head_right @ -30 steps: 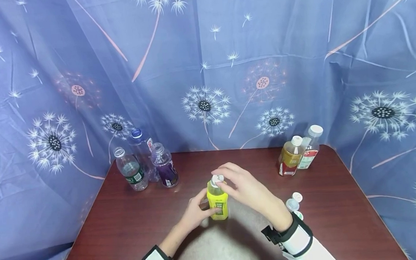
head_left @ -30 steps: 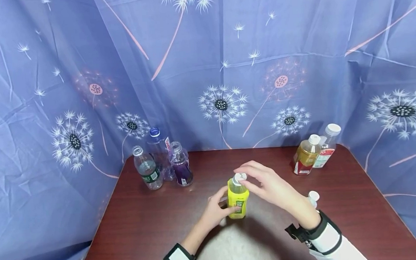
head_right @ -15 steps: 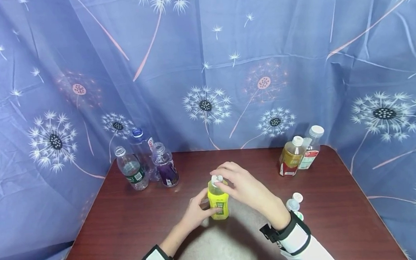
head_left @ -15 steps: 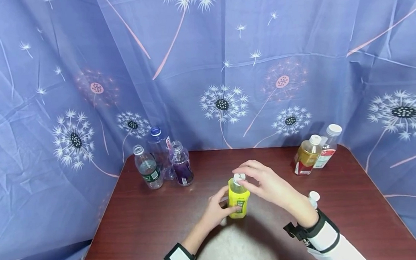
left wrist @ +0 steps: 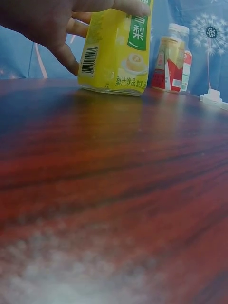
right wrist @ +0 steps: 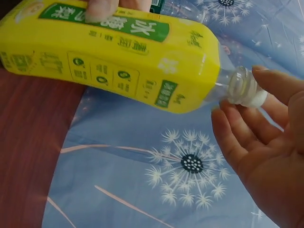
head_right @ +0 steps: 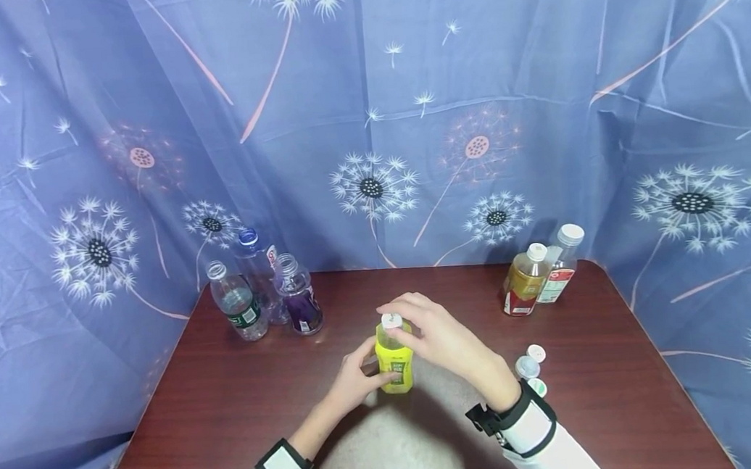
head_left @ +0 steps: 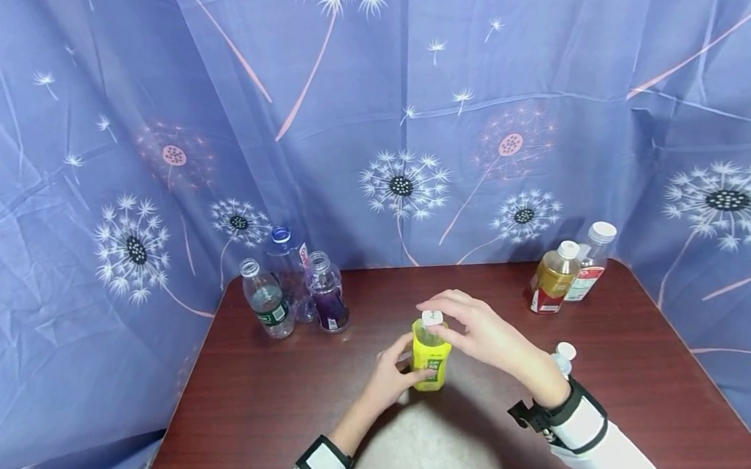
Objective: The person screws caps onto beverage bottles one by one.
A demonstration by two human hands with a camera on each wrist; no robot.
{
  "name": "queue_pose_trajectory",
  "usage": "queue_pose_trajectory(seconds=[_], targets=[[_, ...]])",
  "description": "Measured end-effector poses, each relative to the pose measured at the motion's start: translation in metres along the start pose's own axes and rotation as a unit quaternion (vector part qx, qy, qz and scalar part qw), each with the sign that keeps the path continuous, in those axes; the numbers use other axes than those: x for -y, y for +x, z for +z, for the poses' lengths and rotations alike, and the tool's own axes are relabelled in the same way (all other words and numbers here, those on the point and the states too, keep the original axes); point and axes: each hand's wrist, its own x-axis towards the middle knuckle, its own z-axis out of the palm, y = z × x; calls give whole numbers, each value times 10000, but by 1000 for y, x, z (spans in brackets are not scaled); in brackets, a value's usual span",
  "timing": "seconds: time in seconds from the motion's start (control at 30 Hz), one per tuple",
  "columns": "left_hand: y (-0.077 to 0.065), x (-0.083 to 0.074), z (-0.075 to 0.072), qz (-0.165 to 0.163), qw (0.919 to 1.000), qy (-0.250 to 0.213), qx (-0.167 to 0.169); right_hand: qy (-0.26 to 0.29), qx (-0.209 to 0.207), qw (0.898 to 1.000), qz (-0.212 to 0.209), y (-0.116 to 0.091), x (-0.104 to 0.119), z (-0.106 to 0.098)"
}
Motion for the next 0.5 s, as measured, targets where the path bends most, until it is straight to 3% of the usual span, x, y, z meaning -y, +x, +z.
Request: queue_pose_trajectory(seconds=[0.2, 0.5], targets=[[0, 2, 0, 22, 10000, 37, -12, 51, -209, 9991, 368, 0, 0, 5], [0, 0, 1, -15, 9999, -101, -24, 209, -282, 9991, 238, -3, -1, 4]])
